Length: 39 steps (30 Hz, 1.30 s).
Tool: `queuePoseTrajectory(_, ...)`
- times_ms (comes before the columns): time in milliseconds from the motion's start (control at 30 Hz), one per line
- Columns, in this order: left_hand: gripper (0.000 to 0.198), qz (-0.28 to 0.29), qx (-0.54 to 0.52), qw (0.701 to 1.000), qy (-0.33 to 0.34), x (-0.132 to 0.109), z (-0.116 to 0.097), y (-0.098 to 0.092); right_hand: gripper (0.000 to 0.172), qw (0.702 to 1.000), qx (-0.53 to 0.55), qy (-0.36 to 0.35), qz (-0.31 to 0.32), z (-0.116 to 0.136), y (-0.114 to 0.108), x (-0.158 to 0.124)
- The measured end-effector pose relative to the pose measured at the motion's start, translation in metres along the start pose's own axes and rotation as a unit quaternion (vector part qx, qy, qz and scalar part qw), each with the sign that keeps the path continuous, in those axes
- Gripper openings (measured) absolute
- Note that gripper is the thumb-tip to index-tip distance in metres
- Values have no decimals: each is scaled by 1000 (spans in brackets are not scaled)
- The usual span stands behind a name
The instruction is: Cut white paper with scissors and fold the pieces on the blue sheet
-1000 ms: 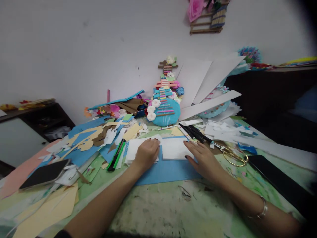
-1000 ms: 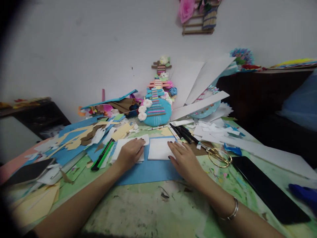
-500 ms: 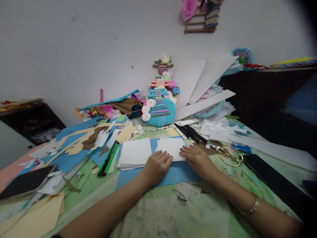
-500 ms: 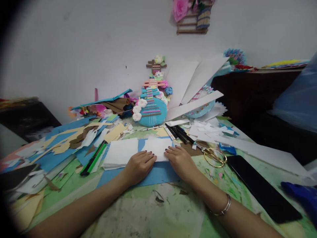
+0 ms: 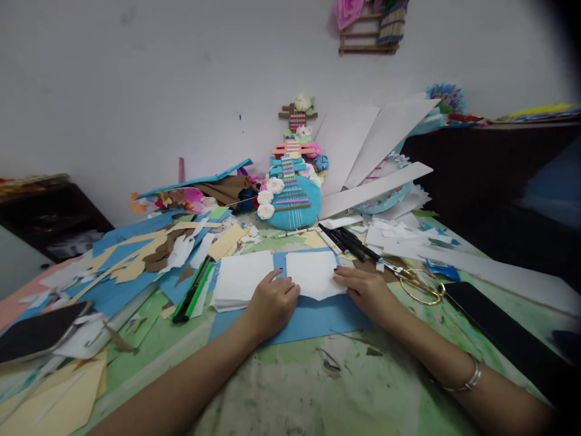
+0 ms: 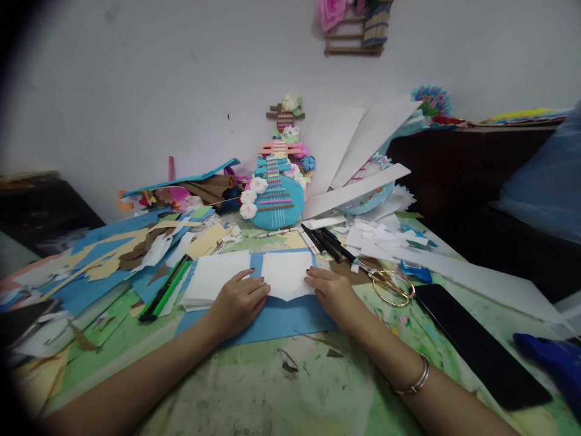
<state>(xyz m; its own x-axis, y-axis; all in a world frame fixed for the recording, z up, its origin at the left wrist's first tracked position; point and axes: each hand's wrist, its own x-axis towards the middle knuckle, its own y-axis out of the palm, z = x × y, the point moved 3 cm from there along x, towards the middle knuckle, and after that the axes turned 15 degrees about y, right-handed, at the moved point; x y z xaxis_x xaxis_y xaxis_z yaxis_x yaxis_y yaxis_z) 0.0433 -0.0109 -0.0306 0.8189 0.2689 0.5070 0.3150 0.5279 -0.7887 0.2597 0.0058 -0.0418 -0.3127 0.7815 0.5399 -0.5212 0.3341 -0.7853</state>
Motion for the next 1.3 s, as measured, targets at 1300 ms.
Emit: queuePoseTrajectory(1300,20,-1,42,999,26,3,-7,1,29,1000,12,-17,-17,-9,10,4)
